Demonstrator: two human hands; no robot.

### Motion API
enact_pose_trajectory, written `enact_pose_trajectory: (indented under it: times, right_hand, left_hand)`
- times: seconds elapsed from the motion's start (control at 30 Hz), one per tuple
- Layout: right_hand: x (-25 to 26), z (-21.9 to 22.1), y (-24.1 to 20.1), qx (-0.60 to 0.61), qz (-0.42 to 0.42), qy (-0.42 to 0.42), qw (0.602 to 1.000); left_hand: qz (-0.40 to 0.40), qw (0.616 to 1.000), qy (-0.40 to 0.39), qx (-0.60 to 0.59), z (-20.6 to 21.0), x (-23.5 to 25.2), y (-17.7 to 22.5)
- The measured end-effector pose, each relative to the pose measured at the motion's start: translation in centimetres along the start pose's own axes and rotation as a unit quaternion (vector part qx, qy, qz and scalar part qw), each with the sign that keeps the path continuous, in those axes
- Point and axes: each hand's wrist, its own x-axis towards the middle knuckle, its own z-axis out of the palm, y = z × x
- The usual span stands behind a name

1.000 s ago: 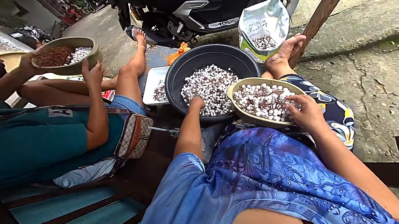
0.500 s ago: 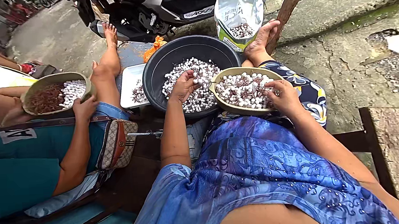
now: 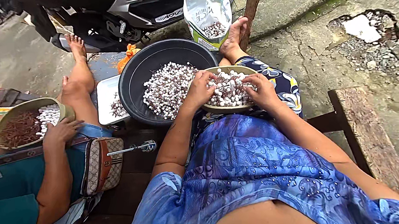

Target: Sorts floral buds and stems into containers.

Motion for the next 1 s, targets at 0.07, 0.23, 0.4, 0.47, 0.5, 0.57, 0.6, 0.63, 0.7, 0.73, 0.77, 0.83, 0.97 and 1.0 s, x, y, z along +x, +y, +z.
enact_pose_trajectory:
  times: [0.07,0.23,0.4,0.47,0.5,0.57,0.6,0.63,0.7,0.73,0.77,0.83,0.97,1.0]
  right_hand:
    - [0.0,0.0,-0.1,0.004,0.0,-0.002,1.0]
    - [0.0,0.4,-0.1,0.008,-0.045,0.031,0.998]
    - [-0.1,0.8,-0.6,0.008,-0.112,0.084,0.99]
    - [-0.1,0.9,-0.8,0.003,-0.113,0.077,0.991]
    - [-0.1,0.9,-0.9,-0.002,-0.115,0.073,0.991]
    - [0.4,0.9,-1.1,-0.005,-0.12,0.068,0.99]
    - [0.9,0.7,-1.4,-0.007,-0.122,0.062,0.991]
    - [1.7,0.5,-1.8,-0.012,-0.125,0.052,0.991]
    - [3.7,0.2,-2.9,-0.037,-0.127,0.003,0.991]
    - [4.8,0.2,-3.4,-0.057,-0.124,-0.038,0.99]
    - [5.9,0.5,-3.8,-0.078,-0.12,-0.079,0.987]
    - [7.7,1.6,-4.3,-0.116,-0.106,-0.143,0.977]
    - [10.0,4.0,-4.6,-0.175,-0.048,-0.213,0.96]
    - [10.1,4.3,-4.6,-0.183,-0.042,-0.213,0.959]
  left_hand:
    - [0.017,0.999,0.039,-0.033,-0.1,-0.2,-0.5]
    - [0.027,0.993,0.085,-0.075,-0.2,-0.7,-1.3]
    - [0.047,0.996,0.071,0.006,0.5,-1.4,-2.8]
    - [0.046,0.996,0.08,0.002,0.6,-1.5,-2.9]
    - [0.047,0.995,0.089,-0.002,0.5,-1.4,-2.9]
    - [0.045,0.993,0.108,0.0,0.2,-1.0,-2.7]
    - [0.046,0.991,0.123,0.005,0.2,-0.6,-2.9]
    - [0.048,0.989,0.139,0.009,0.3,-0.3,-3.1]
    - [0.043,0.986,0.16,0.012,0.9,0.3,-3.6]
    - [0.037,0.985,0.169,0.013,1.4,0.6,-3.9]
    - [0.03,0.983,0.182,0.016,1.9,0.7,-4.0]
    - [0.023,0.973,0.229,0.027,2.7,0.9,-4.2]
    - [-0.087,0.976,0.198,0.031,2.3,1.1,-4.6]
    - [-0.126,0.98,0.155,0.019,1.9,1.1,-4.8]
